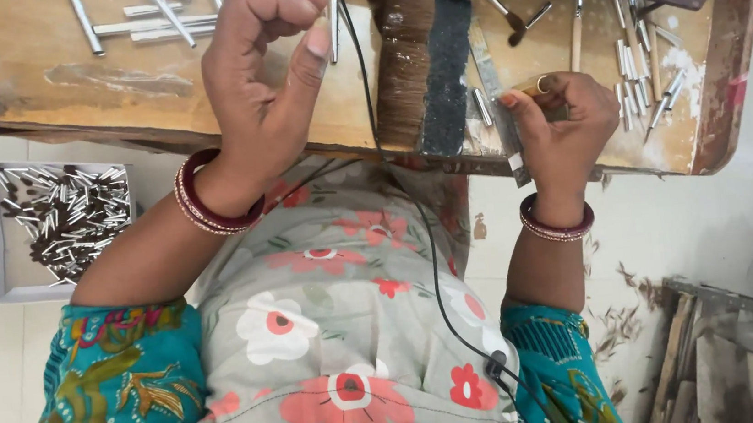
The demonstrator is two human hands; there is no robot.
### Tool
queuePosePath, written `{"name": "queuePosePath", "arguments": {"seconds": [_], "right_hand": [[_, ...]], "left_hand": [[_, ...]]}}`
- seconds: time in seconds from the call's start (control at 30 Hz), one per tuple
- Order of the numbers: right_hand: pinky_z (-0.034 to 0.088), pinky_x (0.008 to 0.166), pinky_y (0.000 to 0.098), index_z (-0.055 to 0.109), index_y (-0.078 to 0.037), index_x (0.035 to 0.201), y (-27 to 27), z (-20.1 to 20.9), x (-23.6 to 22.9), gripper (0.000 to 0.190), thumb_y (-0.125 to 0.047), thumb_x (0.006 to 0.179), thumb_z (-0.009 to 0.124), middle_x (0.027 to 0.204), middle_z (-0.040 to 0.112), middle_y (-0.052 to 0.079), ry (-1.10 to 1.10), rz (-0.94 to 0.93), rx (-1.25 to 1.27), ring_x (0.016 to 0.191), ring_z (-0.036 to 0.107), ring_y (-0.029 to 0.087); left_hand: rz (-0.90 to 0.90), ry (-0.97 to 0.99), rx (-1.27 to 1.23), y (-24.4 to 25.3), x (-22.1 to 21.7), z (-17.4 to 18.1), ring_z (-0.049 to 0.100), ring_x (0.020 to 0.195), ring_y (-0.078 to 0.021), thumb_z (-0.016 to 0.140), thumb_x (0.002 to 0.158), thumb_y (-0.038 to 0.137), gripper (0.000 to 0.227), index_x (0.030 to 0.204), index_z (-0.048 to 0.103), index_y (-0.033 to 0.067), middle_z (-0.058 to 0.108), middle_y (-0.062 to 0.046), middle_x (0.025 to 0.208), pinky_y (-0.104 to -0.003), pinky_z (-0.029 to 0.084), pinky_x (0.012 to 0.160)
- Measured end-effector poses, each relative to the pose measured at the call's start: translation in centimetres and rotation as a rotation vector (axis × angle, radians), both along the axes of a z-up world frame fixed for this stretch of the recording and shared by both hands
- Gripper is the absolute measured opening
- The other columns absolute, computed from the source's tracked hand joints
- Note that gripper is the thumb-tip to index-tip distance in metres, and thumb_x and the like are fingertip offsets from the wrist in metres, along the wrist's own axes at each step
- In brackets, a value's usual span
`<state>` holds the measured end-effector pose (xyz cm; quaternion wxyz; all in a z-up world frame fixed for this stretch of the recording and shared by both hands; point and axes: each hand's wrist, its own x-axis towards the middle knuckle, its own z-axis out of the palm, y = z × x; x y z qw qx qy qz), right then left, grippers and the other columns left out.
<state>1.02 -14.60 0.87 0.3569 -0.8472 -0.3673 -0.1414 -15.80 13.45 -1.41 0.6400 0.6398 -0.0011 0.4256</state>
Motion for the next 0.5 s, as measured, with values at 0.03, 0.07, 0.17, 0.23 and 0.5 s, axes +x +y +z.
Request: {"name": "queuePosePath", "arguments": {"seconds": [0.03,0.07,0.17,0.23,0.5], "right_hand": [[0.054,0.074,0.0280,0.069,0.001,0.098,0.2,0.4,0.0,0.039,-0.027,0.093,0.095,0.085,0.070,0.007,0.103,0.023,0.040,0.079,0.070,0.015],[0.054,0.074,0.0280,0.069,0.001,0.098,0.0,0.8,0.1,0.039,-0.027,0.093,0.095,0.085,0.070,0.007,0.101,0.026,0.041,0.079,0.070,0.015],[0.055,0.078,0.0264,0.073,0.002,0.104,-0.8,1.7,0.4,0.032,-0.023,0.096,0.091,0.093,0.072,0.009,0.110,0.084,0.076,0.084,0.070,0.015],[0.050,0.077,0.0256,0.077,0.003,0.106,-1.2,2.3,0.9,0.023,-0.016,0.101,0.088,0.092,0.073,0.010,0.053,0.095,0.033,0.081,0.066,0.015],[0.047,0.072,0.0251,0.076,0.002,0.099,-0.2,2.3,0.3,0.023,-0.017,0.106,0.087,0.092,0.073,0.009,0.107,0.055,0.144,0.075,0.063,0.014]], "left_hand": [[0.002,-0.009,-0.004,0.1,0.0,0.0,0.064,0.112,-0.0104,0.066,0.117,0.003,0.013,0.120,0.054,-0.0013,0.062,-0.009,0.123,-0.025,0.054,0.103],[0.005,-0.012,-0.003,0.1,0.0,0.0,0.064,0.112,-0.0104,0.066,0.117,0.003,0.013,0.120,0.054,-0.0013,0.062,-0.009,0.123,-0.025,0.054,0.103],[-0.004,-0.005,-0.010,0.2,-0.2,0.1,0.062,0.110,-0.0103,0.066,0.119,0.003,0.013,0.120,0.054,-0.0013,0.063,-0.008,0.123,-0.024,0.052,0.101],[-0.035,0.008,-0.034,0.2,-0.1,0.3,0.060,0.102,-0.0086,0.065,0.119,0.004,0.012,0.120,0.054,-0.0011,0.063,-0.008,0.124,-0.023,0.051,0.095],[-0.028,0.042,0.062,-0.9,-0.1,2.5,0.059,0.106,-0.0094,0.067,0.119,0.008,0.014,0.121,0.056,0.0013,0.063,-0.008,0.127,-0.023,0.049,0.093]]}}
